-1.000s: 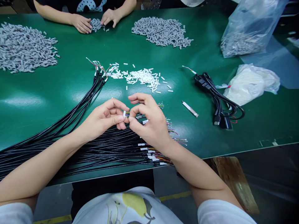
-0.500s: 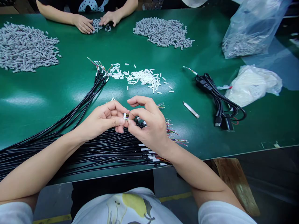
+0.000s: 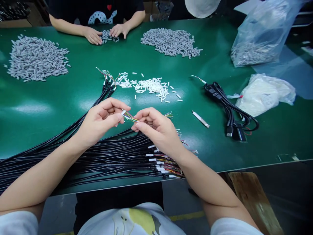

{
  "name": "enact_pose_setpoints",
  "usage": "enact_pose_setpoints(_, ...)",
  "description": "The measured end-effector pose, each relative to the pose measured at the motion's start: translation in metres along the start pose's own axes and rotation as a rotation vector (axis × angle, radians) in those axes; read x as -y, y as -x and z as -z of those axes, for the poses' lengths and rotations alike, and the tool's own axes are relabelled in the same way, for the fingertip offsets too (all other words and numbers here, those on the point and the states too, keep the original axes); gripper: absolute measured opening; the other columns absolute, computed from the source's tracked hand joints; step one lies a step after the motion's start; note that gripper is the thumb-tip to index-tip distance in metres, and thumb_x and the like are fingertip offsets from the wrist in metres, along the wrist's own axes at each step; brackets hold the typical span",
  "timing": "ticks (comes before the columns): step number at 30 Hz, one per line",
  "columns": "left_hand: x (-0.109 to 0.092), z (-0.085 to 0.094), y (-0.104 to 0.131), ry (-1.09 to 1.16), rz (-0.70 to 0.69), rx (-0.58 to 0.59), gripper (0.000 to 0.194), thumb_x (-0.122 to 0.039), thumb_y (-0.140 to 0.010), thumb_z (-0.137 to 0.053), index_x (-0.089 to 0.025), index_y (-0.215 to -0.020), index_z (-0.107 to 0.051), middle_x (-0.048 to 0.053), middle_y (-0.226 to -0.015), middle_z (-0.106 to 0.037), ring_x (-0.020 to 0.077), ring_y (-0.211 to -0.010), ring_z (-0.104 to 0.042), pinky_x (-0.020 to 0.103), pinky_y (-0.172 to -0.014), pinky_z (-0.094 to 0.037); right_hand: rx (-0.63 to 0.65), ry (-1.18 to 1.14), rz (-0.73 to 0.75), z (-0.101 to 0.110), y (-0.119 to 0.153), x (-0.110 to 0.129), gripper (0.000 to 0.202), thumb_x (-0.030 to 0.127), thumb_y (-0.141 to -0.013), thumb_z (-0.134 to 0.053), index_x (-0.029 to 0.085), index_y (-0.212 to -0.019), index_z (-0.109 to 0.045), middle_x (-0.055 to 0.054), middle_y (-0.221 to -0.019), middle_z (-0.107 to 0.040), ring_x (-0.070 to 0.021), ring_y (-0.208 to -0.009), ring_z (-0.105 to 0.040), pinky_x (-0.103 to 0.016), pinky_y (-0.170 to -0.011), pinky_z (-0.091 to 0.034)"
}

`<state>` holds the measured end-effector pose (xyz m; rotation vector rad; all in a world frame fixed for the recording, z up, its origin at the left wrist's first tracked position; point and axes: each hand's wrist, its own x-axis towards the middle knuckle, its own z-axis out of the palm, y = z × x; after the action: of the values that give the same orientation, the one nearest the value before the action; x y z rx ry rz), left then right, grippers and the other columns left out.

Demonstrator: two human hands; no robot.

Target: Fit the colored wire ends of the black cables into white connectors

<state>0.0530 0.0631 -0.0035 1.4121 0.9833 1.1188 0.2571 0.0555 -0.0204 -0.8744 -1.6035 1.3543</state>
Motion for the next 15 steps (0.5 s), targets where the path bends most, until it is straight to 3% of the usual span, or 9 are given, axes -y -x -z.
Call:
enact_pose_setpoints(4,-0.0085,-0.0058,0.0003,0.060,0.071,-0.092,0.012,-0.016,-0.083,-0.068,-0.018,-0.090,-0.077,0.000,-0.074,-0.068,0.0085,-0.063,-0.057,0.019,-0.056,-0.045,0.038,-0.090,-0.080,-0.0026,0.0005,0.0049,0.016,0.029,-0.087,-0.071,0.021,-0.097,-0.061,0.001,-0.084,-0.072,-0.0124,-0.078,-0.069,-0.028,-0.075,-0.052)
enact_pose_setpoints(9,-0.0055,-0.0063,0.0022,-0.030,0.021,-0.031,0.016,-0.023,-0.086,-0.070,-0.018,-0.101,-0.076,0.002,-0.082,-0.070,0.0111,-0.070,-0.060,0.021,-0.062,-0.048,0.090,-0.240,-0.158,-0.0010,-0.0023,0.0023,0.031,0.034,-0.081,-0.079,0.022,-0.105,-0.064,0.005,-0.075,-0.067,-0.0109,-0.070,-0.067,-0.026,-0.070,-0.052)
enact_pose_setpoints(12,-0.0033,-0.0057,0.0047,-0.080,-0.019,0.017,0.021,-0.026,-0.088,-0.072,-0.020,-0.108,-0.074,0.002,-0.082,-0.069,0.0123,-0.072,-0.062,0.022,-0.063,-0.049,0.069,-0.283,-0.183,-0.0015,-0.0042,0.0006,0.026,0.039,-0.079,-0.080,0.020,-0.090,-0.067,0.004,-0.075,-0.066,-0.0095,-0.065,-0.063,-0.026,-0.065,-0.053)
enact_pose_setpoints(15,-0.0026,-0.0073,0.0058,0.007,0.030,0.038,0.016,-0.026,-0.090,-0.071,-0.019,-0.104,-0.073,0.001,-0.079,-0.068,0.0114,-0.068,-0.060,0.021,-0.061,-0.050,0.032,-0.275,-0.188,-0.0039,-0.0042,0.0006,0.027,0.039,-0.077,-0.082,0.020,-0.078,-0.063,0.005,-0.069,-0.062,-0.0087,-0.062,-0.059,-0.025,-0.062,-0.052)
